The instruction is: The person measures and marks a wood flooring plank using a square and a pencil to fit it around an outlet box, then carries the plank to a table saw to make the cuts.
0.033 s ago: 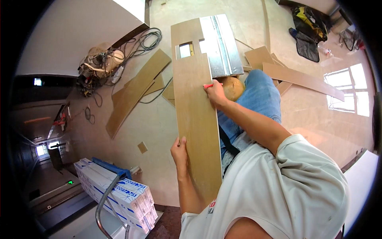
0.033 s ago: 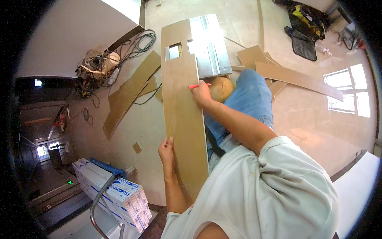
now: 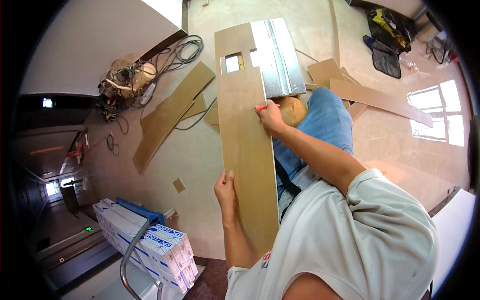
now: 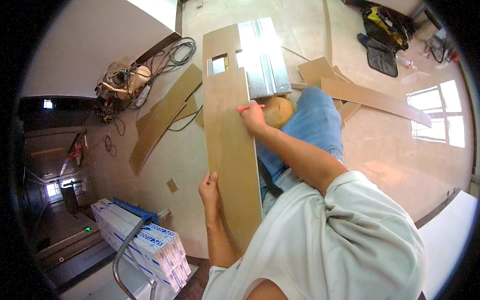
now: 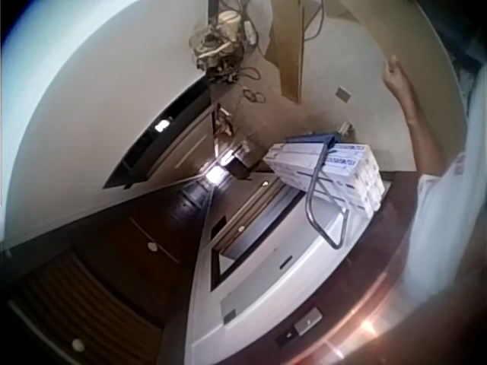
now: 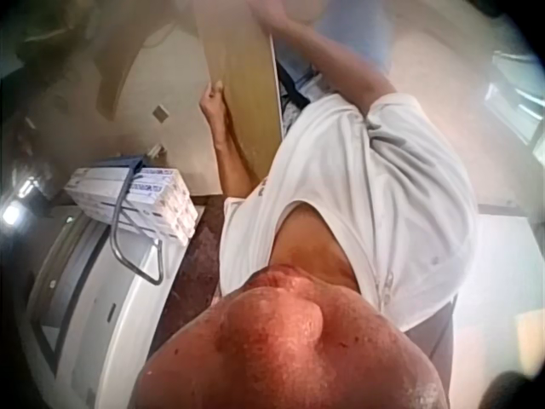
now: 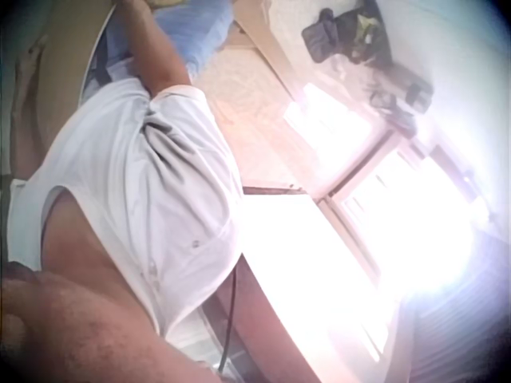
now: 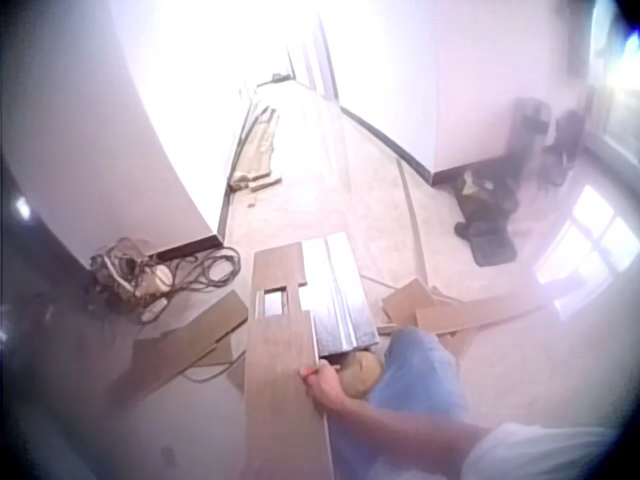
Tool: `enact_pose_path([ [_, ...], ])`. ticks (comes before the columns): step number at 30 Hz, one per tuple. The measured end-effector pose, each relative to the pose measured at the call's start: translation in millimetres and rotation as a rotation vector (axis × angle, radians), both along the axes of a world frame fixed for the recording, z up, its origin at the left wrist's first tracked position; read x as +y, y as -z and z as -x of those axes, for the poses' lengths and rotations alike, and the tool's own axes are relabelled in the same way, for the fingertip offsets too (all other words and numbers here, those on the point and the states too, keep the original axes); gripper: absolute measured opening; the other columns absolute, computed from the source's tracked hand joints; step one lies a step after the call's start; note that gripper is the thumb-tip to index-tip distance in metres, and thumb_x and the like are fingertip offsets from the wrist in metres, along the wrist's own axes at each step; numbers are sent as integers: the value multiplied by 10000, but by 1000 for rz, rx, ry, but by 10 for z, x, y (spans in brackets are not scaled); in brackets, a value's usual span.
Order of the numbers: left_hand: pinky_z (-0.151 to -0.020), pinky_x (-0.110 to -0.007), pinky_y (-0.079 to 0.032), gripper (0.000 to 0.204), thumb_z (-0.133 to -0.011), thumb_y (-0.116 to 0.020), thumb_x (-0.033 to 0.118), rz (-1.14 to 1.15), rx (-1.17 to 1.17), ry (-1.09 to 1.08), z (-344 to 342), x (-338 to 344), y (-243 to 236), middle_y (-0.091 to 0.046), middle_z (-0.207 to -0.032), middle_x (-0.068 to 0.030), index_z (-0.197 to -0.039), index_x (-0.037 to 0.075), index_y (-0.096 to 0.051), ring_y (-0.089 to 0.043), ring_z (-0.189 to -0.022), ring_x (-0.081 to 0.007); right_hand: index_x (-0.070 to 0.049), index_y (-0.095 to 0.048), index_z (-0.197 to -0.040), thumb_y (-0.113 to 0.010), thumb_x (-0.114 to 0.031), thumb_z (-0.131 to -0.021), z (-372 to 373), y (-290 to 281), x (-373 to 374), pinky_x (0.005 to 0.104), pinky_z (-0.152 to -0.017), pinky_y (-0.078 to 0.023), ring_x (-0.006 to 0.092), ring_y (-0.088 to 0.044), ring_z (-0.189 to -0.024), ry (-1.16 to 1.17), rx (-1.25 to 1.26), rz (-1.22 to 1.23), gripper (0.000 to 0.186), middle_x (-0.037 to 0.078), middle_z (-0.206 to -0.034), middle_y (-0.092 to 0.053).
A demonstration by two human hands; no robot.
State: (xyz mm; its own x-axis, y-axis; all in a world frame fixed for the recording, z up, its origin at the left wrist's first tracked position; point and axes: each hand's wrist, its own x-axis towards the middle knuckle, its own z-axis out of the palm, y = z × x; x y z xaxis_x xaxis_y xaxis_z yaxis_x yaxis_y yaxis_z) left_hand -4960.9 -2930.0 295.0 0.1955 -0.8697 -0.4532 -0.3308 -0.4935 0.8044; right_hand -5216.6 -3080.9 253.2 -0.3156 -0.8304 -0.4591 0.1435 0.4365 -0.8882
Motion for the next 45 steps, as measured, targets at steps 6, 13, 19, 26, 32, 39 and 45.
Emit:
enact_pose_path([
  [6, -750, -261, -474, 291, -1044, -609, 221, 42, 20, -17, 67, -61, -52, -684, -913, -9, -1109, -51, -690, -548, -814, -88, -21, -539, -1013, -637, -114, -939, 30, -59, -54, 397, -579, -470, 189, -588, -687, -20, 11, -19, 155, 100, -824, -602],
  [13, -773, -262, -488, 317, -1041, -613, 216, 22, 30, 3, 29, -34, 3, -706, -980, -28, -1194, -55, -677, -575, -843, -96, -6, -554, -987, -637, -130, -926, 16, 134, -64, 409, -586, -475, 214, -603, -679, -2, 5, 8, 161, 115, -794, -613],
  [19, -782, -266, -496, 339, -1038, -623, 227, 17, 57, -2, 31, -7, 26, -711, -1003, -31, -1231, -48, -669, -589, -859, -99, 3, -554, -987, -649, -145, -929, 26, 207, -35, 410, -603, -489, 222, -629, -703, -18, 100, -4, 185, 130, -806, -632],
  [26, -797, -270, -497, 366, -1030, -640, 242, 23, 6, 33, -66, 25, 60, -714, -1022, -41, -1249, -50, -660, -596, -872, -113, 4, -545, -1013, -659, -159, -933, -25, 156, 15, 412, -621, -499, 232, -635, -726, -24, 64, 10, 215, 155, -845, -640],
  [32, -799, -266, -493, 417, -1015, -666, 264, 0, -1, 26, -9, 41, 1, -713, -1024, -53, -1247, -82, -649, -589, -878, -116, -12, -534, -1015, -652, -145, -935, -4, 265, 30, 417, -619, -489, 220, -618, -727, -28, 95, 12, 196, 133, -842, -623],
  [39, -797, -269, -494, 461, -1004, -687, 271, 8, 9, -20, -11, 60, -1, -707, -1040, -61, -1252, -114, -636, -589, -896, -122, -27, -537, -1009, -630, -138, -943, -31, 45, 64, 419, -599, -472, 204, -595, -710, -18, 17, -22, 159, 102, -830, -605],
  [45, -814, -266, -497, 456, -999, -698, 279, -3, 54, -20, -54, 67, 24, -707, -1053, -50, -1238, -105, -643, -593, -908, -115, -32, -545, -1030, -623, -141, -945, -12, 37, 58, 397, -599, -485, 205, -621, -724, -43, 33, -51, 158, 111, -858, -626],
])
